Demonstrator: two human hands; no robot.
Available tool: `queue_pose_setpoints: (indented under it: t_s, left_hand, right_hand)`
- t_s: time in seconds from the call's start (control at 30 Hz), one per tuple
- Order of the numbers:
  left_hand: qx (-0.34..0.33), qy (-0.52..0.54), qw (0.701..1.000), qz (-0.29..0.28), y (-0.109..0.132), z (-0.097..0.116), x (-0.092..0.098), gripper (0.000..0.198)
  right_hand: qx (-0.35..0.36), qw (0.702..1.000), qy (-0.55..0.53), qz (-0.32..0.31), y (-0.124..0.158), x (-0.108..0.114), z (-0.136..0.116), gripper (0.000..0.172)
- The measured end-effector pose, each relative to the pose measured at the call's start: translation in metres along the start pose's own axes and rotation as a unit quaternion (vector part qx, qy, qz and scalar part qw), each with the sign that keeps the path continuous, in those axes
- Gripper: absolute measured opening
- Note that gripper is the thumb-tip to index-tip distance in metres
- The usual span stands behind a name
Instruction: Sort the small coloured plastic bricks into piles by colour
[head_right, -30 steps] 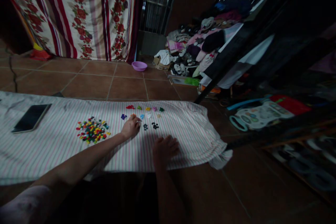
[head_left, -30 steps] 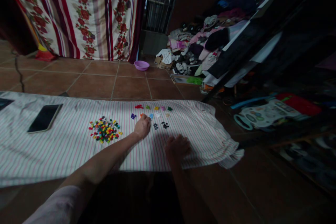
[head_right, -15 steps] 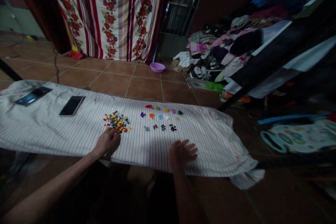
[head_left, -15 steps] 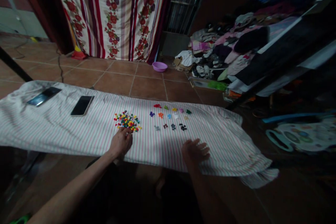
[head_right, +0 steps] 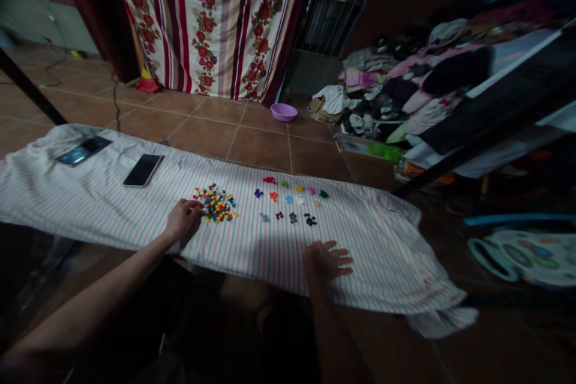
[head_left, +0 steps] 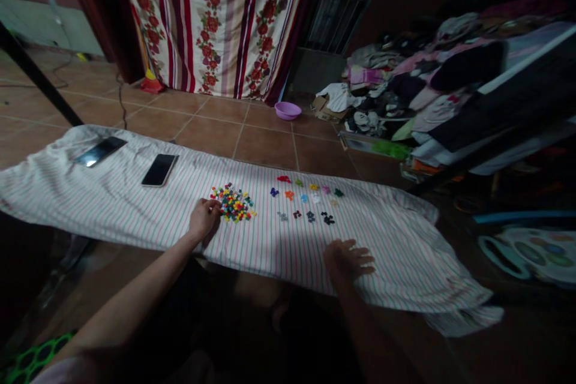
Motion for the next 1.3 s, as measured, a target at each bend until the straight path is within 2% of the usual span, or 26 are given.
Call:
queue_pose_setpoints:
  t_s: [0.17, 0.37, 0.6, 0.8, 1.03, 1.3]
  left_hand:
    - [-0.012, -0.018, 1.000, 0.002, -0.002, 0.013, -0.008, 0.029]
    - [-0.017, -0.048, 0.999, -0.003, -0.001, 0.017, -0.010, 0.033]
    - [-0.011, -0.072, 0.997, -0.010, -0.005, 0.020, -0.009, 0.035]
    - [0.010, -0.071, 0.997, -0.011, -0.006, 0.018, -0.008, 0.031]
    - [0.027, -0.042, 0.999, 0.006, -0.005, 0.012, -0.008, 0.023]
    - [0.021, 0.019, 0.999, 0.037, -0.007, 0.006, -0.007, 0.019]
  right_hand:
    - [0.003, 1.000, -0.009, 0.014, 0.001, 0.001, 0.001, 0.053]
    - [-0.010, 1.000, -0.007, 0.027, 0.001, 0.005, 0.001, 0.052]
    - [0.010, 0.998, -0.011, 0.059, 0.003, 0.013, -0.003, 0.050]
    - [0.022, 0.996, -0.020, 0.087, 0.004, 0.019, -0.005, 0.047]
    - [-0.001, 0.997, -0.031, 0.069, 0.003, 0.020, -0.004, 0.047]
    - [0.003, 0.997, -0.046, 0.063, 0.004, 0.025, -0.009, 0.049]
Point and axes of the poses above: each hand's wrist, its own y-axis away from the middle knuckle, its own x-axis out of the back of the hand, z = x × y, the point moved 9 cm from there along -y, towards the middle knuckle, and after that the axes turned 11 degrees about -y, right-handed, at the moved point
